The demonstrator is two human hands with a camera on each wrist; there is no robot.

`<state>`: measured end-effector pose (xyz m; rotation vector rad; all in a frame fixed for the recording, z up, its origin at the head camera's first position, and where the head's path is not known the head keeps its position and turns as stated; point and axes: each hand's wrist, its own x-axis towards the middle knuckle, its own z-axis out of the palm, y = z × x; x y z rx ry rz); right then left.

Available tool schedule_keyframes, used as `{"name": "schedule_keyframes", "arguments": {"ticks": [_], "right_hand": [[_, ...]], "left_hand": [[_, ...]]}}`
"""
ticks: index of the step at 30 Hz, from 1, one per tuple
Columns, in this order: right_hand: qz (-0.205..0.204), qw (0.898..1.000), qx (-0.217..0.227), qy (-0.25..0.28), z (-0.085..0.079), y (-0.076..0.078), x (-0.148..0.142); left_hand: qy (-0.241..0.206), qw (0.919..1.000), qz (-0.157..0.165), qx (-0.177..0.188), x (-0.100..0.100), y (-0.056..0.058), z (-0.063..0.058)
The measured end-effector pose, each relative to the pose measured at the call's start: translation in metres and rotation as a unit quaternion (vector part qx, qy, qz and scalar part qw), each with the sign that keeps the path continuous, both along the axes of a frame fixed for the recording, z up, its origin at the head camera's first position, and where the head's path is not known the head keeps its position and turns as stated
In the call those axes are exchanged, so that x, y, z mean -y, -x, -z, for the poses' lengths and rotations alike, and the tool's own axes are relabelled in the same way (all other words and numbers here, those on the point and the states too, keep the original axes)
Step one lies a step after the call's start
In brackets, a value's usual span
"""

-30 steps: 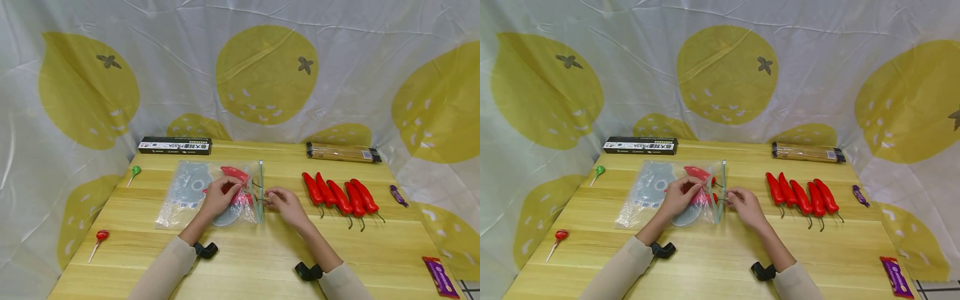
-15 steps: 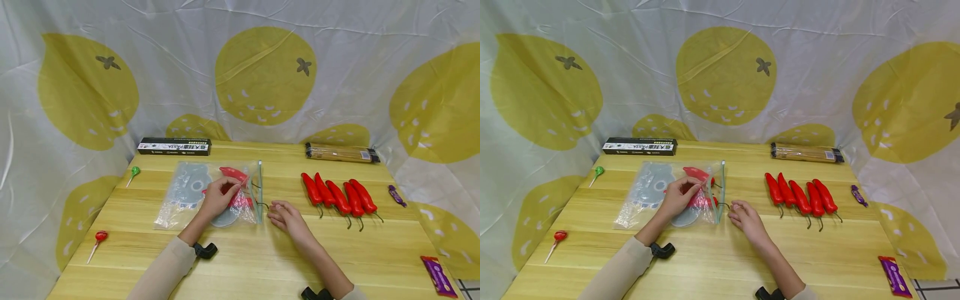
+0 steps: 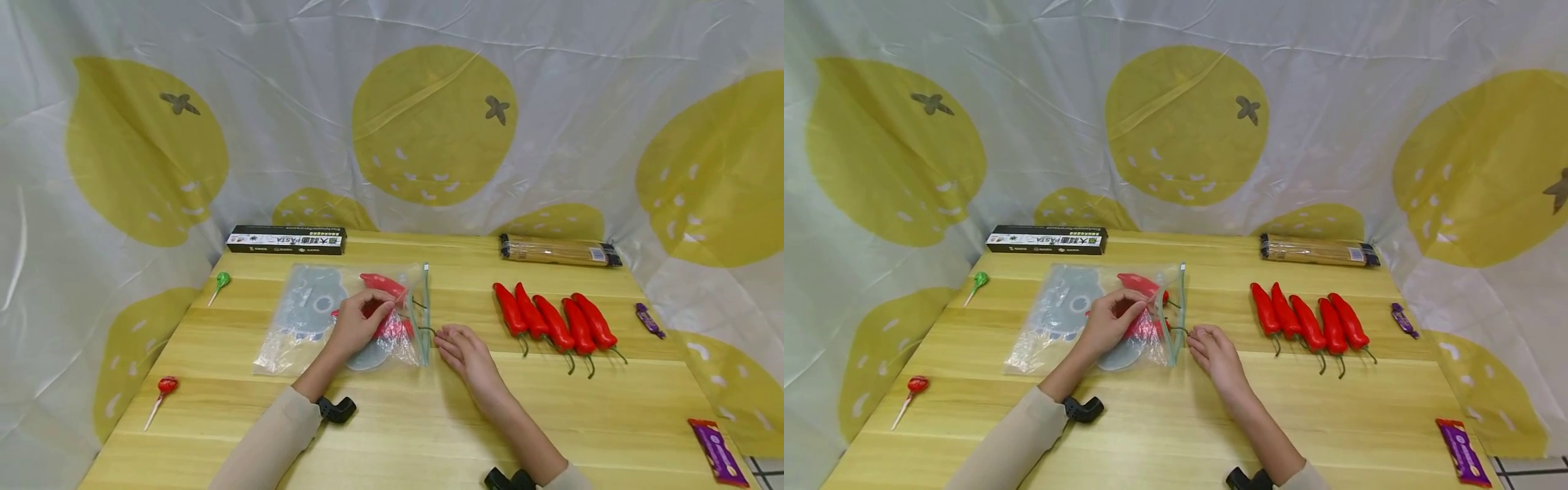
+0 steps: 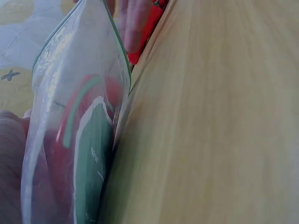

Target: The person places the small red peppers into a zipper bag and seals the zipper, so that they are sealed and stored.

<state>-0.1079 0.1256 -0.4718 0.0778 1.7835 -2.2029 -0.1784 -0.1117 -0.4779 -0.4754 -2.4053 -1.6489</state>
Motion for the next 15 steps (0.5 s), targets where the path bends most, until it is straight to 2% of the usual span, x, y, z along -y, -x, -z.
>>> {"name": "schedule_keyframes", "arguments": {"ticks": [6, 11, 15], "right_hand": [[-0.014, 0.999, -0.030, -0.002, -0.010, 0.009, 0.010], [-0.037, 0.998, -0.046, -0.025, -0.014, 0.015, 0.018], [-0.057, 0.997, -0.039, -0.044, -0.012, 0.016, 0.021]], "left_hand": [[0.020, 0.9998, -0.007, -0.001, 0.002, 0.012, 0.018], [0.030, 0.9990, -0.004, -0.033, 0.003, 0.015, 0.018], [0.035, 0.9982, -0.006, -0.048, 0.003, 0.014, 0.015]]}}
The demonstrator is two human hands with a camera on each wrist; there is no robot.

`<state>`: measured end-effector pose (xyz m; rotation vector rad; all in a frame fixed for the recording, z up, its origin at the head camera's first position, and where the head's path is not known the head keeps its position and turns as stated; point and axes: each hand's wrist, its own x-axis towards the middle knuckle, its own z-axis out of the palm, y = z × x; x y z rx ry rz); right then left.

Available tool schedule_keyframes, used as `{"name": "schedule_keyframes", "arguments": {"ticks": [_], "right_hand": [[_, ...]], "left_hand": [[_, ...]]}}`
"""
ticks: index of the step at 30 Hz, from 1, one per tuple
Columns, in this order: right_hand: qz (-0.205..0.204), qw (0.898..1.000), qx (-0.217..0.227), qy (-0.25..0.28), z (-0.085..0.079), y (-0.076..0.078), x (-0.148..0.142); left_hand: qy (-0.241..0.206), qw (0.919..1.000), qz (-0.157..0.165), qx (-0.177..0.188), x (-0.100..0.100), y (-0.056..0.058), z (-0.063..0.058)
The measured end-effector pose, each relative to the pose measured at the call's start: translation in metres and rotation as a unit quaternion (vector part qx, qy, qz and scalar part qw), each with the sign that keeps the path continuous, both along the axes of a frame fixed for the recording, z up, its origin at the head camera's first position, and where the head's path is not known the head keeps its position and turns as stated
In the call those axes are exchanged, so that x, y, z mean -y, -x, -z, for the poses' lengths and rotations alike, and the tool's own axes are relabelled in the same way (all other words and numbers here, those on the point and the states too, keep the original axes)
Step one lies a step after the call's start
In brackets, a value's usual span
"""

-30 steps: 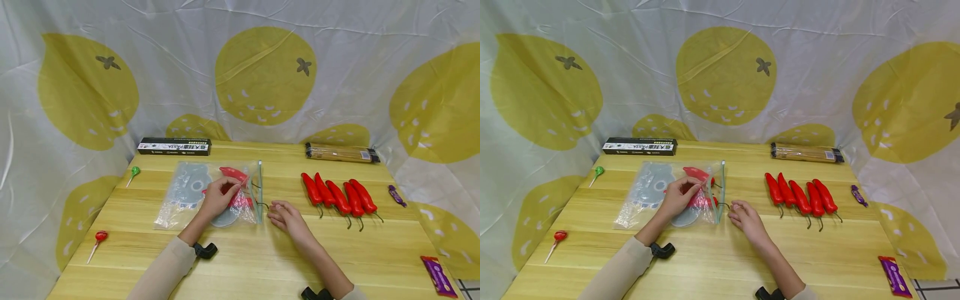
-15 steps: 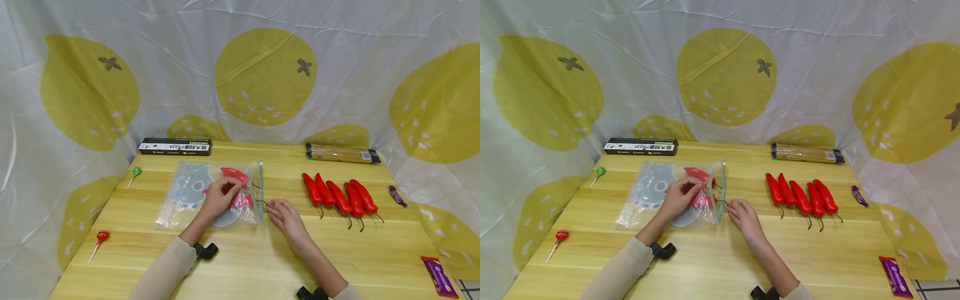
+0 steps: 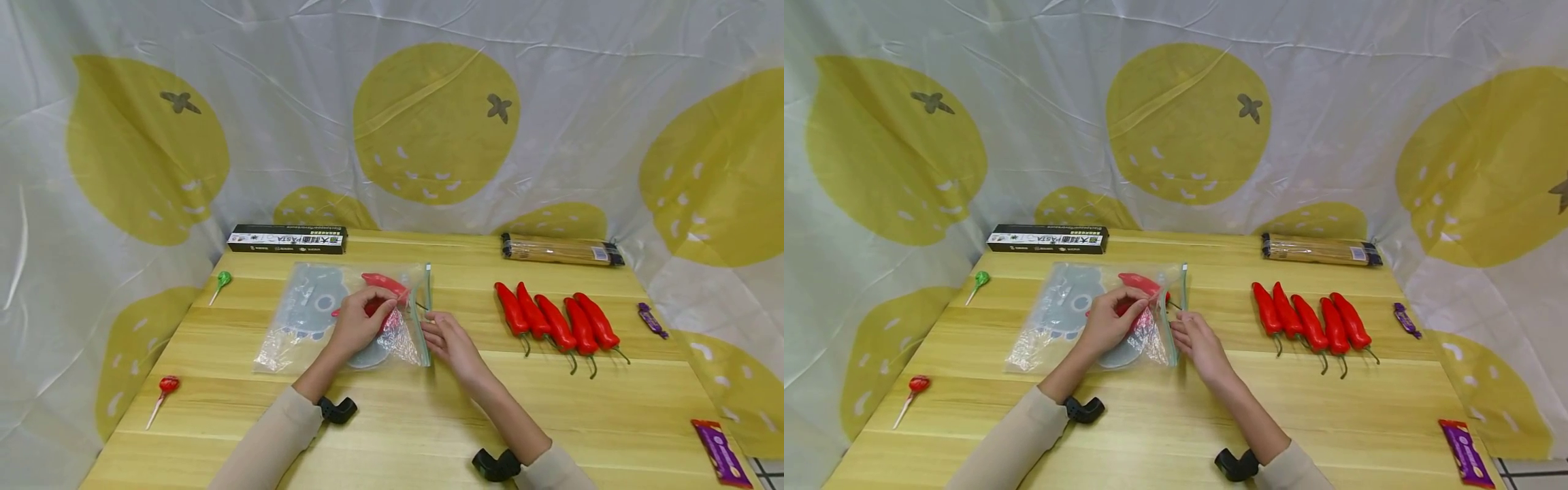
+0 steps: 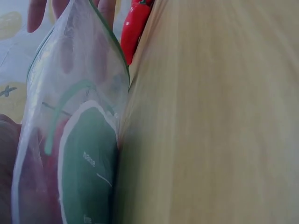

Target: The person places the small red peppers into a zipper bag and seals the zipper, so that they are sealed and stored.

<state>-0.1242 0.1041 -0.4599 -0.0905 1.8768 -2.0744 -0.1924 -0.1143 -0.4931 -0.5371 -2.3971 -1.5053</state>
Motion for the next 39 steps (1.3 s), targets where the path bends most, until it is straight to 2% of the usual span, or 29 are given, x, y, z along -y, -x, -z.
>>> {"name": "schedule_keyframes", "arguments": {"ticks": [5, 9, 11, 16, 18, 23, 29, 34, 39], "right_hand": [[-0.004, 1.000, 0.004, 0.004, 0.003, -0.001, -0.007], [0.023, 1.000, -0.013, 0.007, 0.001, -0.004, -0.022], [0.040, 0.999, -0.028, -0.009, -0.002, -0.007, -0.033], [0.078, 0.990, -0.080, -0.084, -0.010, -0.017, -0.065], [0.097, 0.981, -0.099, -0.135, -0.011, -0.020, -0.077], [0.147, 0.948, -0.114, -0.260, -0.008, -0.028, -0.105], [0.196, 0.908, -0.125, -0.350, 0.003, -0.034, -0.130], [0.213, 0.885, -0.133, -0.393, 0.011, -0.035, -0.143], [0.221, 0.874, -0.119, -0.417, 0.015, -0.034, -0.148]], "left_hand": [[0.002, 0.9999, -0.007, 0.011, -0.002, 0.000, 0.000], [-0.015, 0.9992, -0.013, 0.035, -0.001, 0.000, 0.004], [-0.027, 0.9984, -0.016, 0.047, -0.001, 0.000, 0.005], [-0.036, 0.9977, -0.020, 0.054, -0.007, -0.013, -0.016], [-0.034, 0.9980, -0.019, 0.050, -0.008, -0.018, -0.025], [-0.038, 0.9981, -0.018, 0.046, -0.009, -0.017, -0.025], [-0.037, 0.9982, -0.015, 0.046, -0.008, -0.017, -0.025], [-0.035, 0.9979, -0.016, 0.053, -0.008, -0.017, -0.025], [-0.038, 0.9974, -0.016, 0.059, -0.009, -0.018, -0.027]]}}
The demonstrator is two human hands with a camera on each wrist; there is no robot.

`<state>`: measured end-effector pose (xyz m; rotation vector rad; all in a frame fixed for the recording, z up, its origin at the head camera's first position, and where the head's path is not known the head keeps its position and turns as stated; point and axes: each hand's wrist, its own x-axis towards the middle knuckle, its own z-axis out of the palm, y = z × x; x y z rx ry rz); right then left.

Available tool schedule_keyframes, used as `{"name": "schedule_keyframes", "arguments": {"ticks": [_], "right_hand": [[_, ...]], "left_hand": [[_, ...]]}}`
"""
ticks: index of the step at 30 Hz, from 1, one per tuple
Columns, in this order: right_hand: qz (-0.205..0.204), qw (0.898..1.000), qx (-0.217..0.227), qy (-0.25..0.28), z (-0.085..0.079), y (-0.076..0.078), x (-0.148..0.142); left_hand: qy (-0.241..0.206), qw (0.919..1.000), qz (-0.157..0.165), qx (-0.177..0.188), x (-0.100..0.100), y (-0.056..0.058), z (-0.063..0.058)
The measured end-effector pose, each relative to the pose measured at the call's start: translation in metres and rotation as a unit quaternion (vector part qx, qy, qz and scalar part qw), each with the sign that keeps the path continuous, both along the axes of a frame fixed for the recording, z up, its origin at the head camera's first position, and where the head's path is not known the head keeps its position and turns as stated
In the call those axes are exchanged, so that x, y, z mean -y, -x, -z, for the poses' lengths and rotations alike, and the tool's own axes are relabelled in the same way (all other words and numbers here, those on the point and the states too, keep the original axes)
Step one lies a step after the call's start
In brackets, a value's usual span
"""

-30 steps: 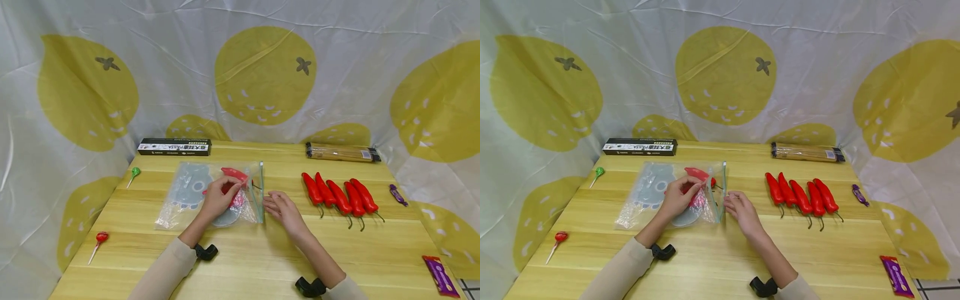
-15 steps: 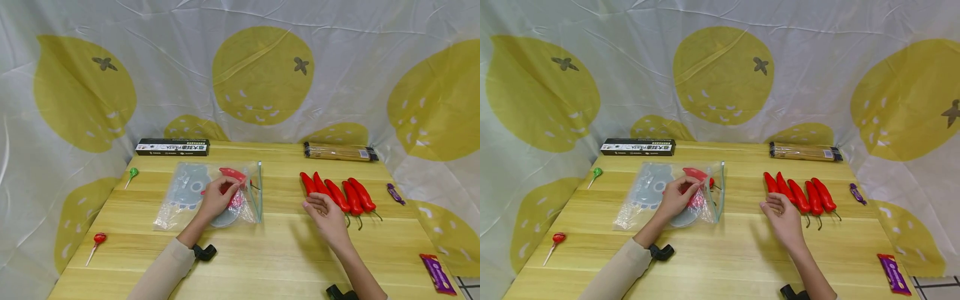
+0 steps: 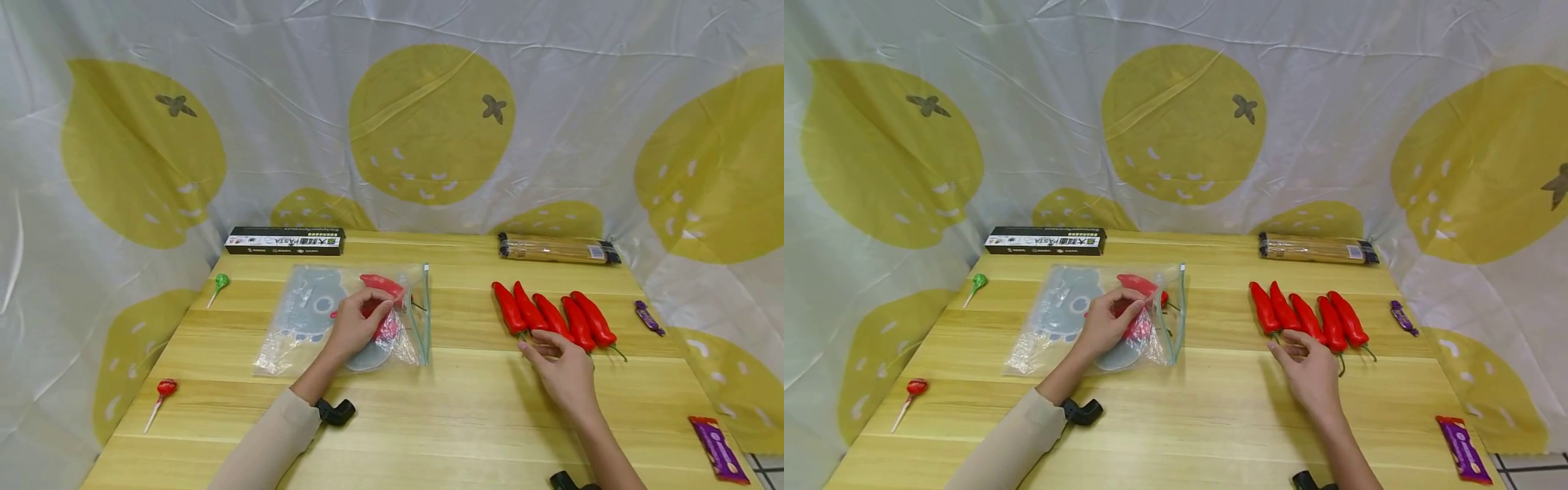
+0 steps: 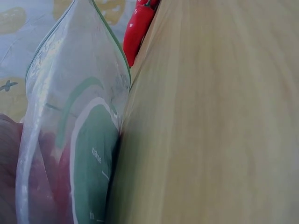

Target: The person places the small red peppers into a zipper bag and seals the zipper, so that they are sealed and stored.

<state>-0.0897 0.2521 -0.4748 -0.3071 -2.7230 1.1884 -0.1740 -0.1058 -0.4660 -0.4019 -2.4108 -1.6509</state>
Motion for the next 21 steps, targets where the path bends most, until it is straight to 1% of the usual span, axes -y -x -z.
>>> {"name": "schedule_keyframes", "arguments": {"ticks": [5, 8, 9, 16, 18, 21], "right_hand": [[0.005, 1.000, 0.017, -0.011, 0.005, 0.004, -0.001], [0.002, 1.000, 0.013, -0.024, 0.010, 0.007, 0.000], [0.001, 1.000, 0.008, -0.028, 0.011, 0.008, 0.000], [0.023, 0.998, -0.016, -0.052, 0.017, 0.013, 0.003], [0.026, 0.998, -0.021, -0.053, 0.017, 0.014, 0.003], [0.034, 0.998, -0.028, -0.049, 0.015, 0.013, 0.003]], "left_hand": [[-0.002, 1.0000, 0.005, 0.000, 0.001, -0.001, -0.002], [0.000, 1.0000, 0.006, 0.004, 0.001, -0.001, -0.001], [0.000, 1.0000, 0.007, 0.005, 0.001, 0.000, 0.000], [0.008, 0.9998, -0.001, 0.016, 0.004, 0.014, 0.023], [0.009, 0.9998, -0.003, 0.020, 0.006, 0.015, 0.024], [0.011, 0.9996, -0.005, 0.026, 0.007, 0.015, 0.022]]}}
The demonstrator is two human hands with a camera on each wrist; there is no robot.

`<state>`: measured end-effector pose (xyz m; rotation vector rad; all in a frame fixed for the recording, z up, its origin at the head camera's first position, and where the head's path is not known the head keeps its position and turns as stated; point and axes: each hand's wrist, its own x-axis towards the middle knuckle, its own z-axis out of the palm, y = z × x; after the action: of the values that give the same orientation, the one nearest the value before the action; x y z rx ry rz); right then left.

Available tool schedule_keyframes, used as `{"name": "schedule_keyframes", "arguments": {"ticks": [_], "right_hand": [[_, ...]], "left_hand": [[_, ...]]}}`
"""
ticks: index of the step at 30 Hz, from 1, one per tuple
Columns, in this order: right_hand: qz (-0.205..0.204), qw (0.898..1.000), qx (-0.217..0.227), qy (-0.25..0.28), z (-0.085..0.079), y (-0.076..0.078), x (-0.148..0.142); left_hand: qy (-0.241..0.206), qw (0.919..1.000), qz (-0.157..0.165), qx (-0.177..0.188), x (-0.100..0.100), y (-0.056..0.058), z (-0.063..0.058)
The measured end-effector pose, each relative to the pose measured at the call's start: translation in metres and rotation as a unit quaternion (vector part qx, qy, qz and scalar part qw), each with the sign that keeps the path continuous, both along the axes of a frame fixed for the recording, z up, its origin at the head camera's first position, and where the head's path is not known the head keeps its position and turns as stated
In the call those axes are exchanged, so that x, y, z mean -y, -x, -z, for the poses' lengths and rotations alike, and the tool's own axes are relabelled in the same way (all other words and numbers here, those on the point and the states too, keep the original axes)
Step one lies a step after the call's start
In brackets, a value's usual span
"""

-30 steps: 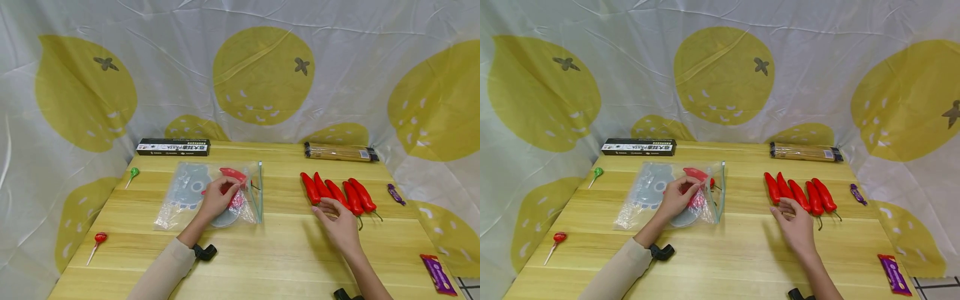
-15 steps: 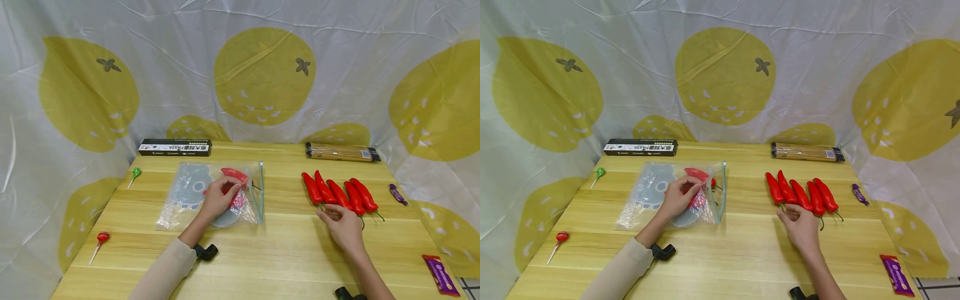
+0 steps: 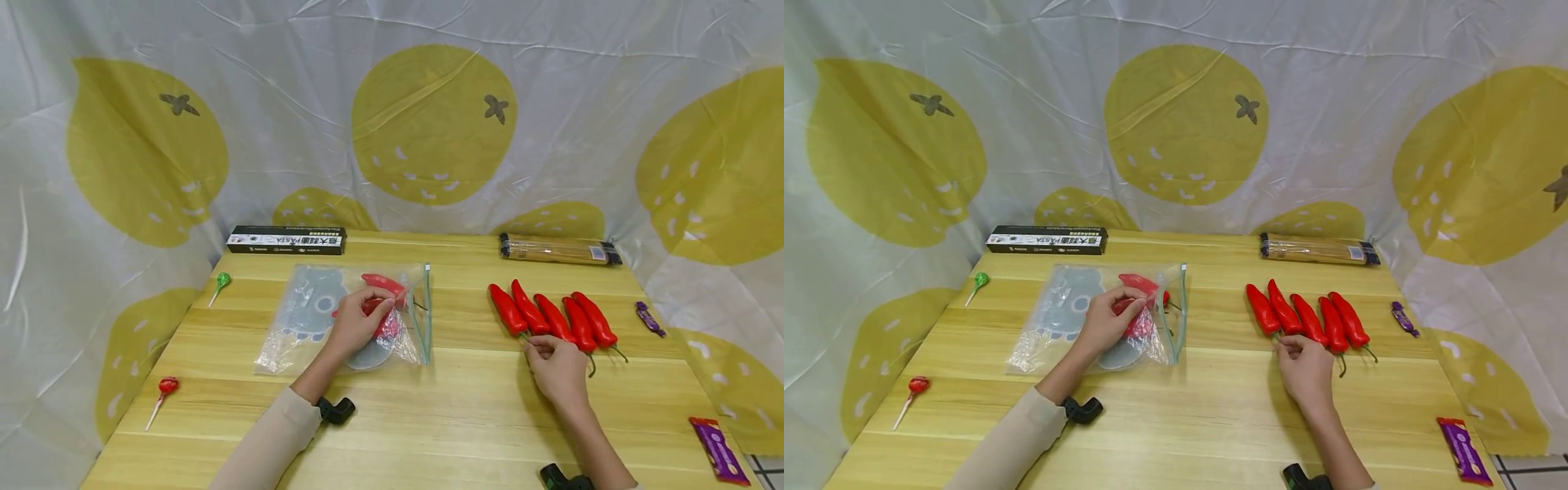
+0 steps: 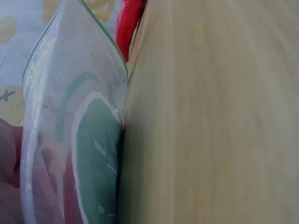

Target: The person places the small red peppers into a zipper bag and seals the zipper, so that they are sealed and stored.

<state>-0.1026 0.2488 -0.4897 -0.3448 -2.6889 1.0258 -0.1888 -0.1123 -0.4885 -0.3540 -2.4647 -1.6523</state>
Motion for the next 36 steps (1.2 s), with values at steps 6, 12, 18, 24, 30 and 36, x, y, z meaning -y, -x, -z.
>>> {"name": "schedule_keyframes", "arguments": {"ticks": [6, 12, 18, 24, 30, 36], "right_hand": [[0.014, 1.000, -0.025, 0.003, -0.009, -0.003, 0.001], [-0.026, 0.998, -0.016, 0.058, -0.017, -0.005, 0.006], [-0.101, 0.983, 0.029, 0.148, -0.036, -0.001, 0.019], [-0.162, 0.972, 0.045, 0.165, -0.033, 0.017, 0.034], [-0.229, 0.954, 0.062, 0.185, -0.036, 0.034, 0.063], [-0.272, 0.942, 0.085, 0.180, -0.033, 0.047, 0.090]], "left_hand": [[-0.013, 0.9998, -0.003, 0.014, 0.000, -0.003, -0.002], [-0.046, 0.9987, -0.004, 0.024, 0.001, 0.000, 0.003], [-0.054, 0.9983, -0.003, 0.024, 0.003, 0.001, 0.004], [-0.058, 0.9980, -0.001, 0.024, 0.003, 0.000, 0.002], [-0.068, 0.9973, 0.003, 0.028, 0.001, -0.002, -0.002], [-0.048, 0.9985, 0.002, 0.025, -0.004, -0.014, -0.025]]}}
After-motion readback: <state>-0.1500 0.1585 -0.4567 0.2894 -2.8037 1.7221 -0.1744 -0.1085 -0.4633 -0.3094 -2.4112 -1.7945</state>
